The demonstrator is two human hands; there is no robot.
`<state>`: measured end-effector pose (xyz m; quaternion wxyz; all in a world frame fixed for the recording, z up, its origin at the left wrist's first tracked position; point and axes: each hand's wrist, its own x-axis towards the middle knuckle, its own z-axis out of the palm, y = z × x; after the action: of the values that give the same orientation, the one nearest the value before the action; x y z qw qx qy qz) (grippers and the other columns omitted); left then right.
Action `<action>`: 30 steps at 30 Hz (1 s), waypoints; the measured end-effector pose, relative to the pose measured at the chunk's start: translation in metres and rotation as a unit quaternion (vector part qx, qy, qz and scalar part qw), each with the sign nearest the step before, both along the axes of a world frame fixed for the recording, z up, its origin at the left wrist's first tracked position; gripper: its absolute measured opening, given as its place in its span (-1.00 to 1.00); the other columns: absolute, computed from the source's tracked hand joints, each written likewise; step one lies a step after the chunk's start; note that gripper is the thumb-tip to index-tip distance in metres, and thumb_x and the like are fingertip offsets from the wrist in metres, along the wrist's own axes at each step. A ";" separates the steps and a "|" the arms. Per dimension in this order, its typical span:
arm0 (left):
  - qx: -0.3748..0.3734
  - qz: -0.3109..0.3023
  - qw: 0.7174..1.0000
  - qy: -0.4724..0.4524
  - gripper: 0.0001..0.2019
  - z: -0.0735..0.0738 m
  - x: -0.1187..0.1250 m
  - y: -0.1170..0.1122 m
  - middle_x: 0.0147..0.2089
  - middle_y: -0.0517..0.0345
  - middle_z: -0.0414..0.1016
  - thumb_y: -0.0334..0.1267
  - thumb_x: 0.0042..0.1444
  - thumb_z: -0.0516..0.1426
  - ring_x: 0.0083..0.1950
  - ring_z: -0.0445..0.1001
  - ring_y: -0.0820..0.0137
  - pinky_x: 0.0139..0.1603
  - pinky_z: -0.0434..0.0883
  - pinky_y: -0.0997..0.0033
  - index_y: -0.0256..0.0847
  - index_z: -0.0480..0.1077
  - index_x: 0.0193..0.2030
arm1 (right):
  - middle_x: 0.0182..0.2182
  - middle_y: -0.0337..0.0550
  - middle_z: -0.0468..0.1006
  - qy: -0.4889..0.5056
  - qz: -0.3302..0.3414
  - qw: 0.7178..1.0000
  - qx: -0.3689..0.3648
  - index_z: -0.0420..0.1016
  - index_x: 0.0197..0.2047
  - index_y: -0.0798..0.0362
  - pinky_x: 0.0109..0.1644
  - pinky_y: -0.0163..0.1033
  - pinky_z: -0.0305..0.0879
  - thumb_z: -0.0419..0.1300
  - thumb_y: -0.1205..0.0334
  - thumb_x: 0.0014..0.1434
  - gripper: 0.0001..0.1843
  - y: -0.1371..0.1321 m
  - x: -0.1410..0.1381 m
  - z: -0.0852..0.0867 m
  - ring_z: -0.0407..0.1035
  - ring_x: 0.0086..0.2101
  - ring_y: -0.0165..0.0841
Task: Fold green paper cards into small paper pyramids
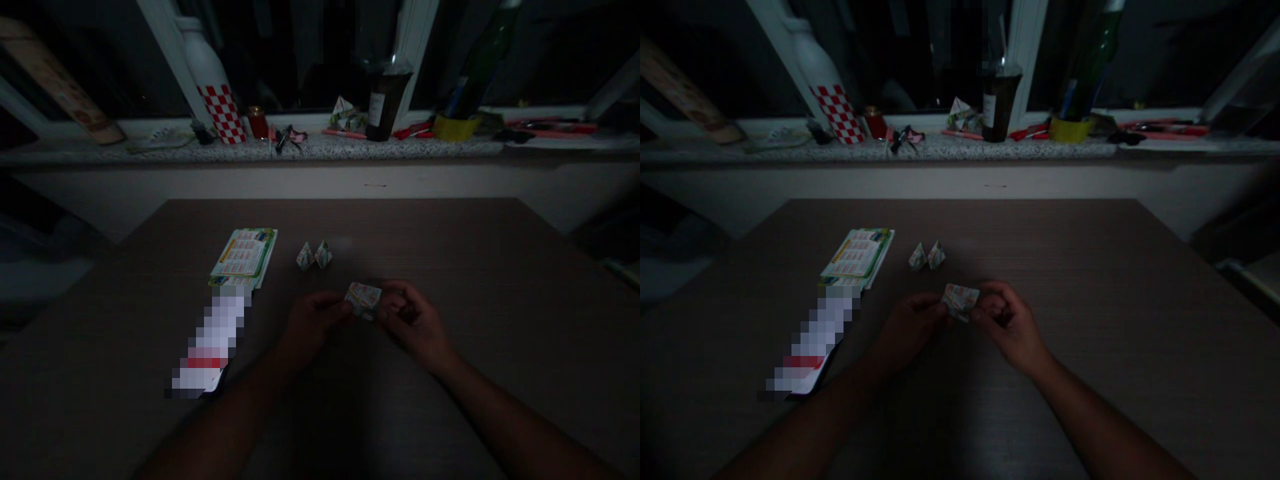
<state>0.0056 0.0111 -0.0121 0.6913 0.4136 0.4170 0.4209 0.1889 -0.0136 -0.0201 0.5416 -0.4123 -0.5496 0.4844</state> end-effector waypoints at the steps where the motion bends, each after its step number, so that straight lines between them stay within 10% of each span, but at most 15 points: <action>1: 0.001 0.019 1.000 -0.019 -0.78 -0.002 0.000 0.001 -0.45 0.17 0.55 -0.20 -0.15 0.33 -0.42 0.45 0.47 -0.32 0.37 0.47 -0.27 0.55 -0.36 | -0.47 -0.26 0.48 -0.004 -0.021 1.000 0.022 0.31 -0.07 -0.01 -0.42 -0.34 0.35 0.23 0.15 0.12 -0.69 0.000 0.000 -0.001 0.42 -0.47 -0.42; 10: 0.075 -0.002 0.993 0.089 -0.80 0.006 -0.003 -0.003 -0.37 0.15 0.56 -0.23 -0.09 0.30 -0.32 0.51 0.40 -0.22 0.43 0.39 -0.27 0.46 -0.33 | -0.35 -0.12 0.59 -0.219 -0.040 0.954 0.201 0.51 -0.32 0.01 -0.22 -0.21 0.44 0.22 0.31 0.13 -0.95 -0.001 0.004 0.008 0.50 -0.30 -0.29; 14: 0.251 -0.035 0.951 0.178 -0.61 0.021 -0.016 -0.003 -0.07 0.09 0.53 -0.31 -0.01 0.25 -0.09 0.50 0.36 -0.05 0.41 0.32 -0.14 0.37 0.01 | -0.32 -0.10 0.59 -0.268 0.026 0.935 0.230 0.52 -0.23 0.01 -0.23 -0.23 0.44 0.18 0.35 0.16 -0.88 0.001 0.014 0.014 0.49 -0.31 -0.32; 19: 0.363 -0.137 0.879 0.278 -0.85 0.026 -0.021 0.000 -0.20 0.10 0.56 -0.29 0.11 0.15 -0.15 0.50 0.35 -0.09 0.40 0.33 -0.16 0.49 -0.17 | -0.29 -0.08 0.59 -0.297 0.084 0.917 0.254 0.50 -0.19 0.02 -0.18 -0.21 0.44 0.19 0.37 0.14 -0.84 0.001 0.021 0.021 0.49 -0.25 -0.30; 30: 0.321 -0.075 0.911 0.249 -0.95 0.025 -0.018 -0.001 -0.33 0.13 0.58 -0.31 0.01 0.24 -0.29 0.53 0.40 -0.26 0.43 0.45 -0.19 0.55 -0.36 | -0.35 -0.15 0.64 -0.214 0.021 0.961 0.176 0.59 -0.31 -0.01 -0.26 -0.24 0.49 0.25 0.27 0.11 -0.92 0.003 0.020 0.016 0.54 -0.34 -0.31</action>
<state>-0.0124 0.0104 0.0125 0.4249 0.7347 0.3855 0.3621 0.2085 -0.0103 -0.0038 0.4649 -0.3928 -0.7378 0.2919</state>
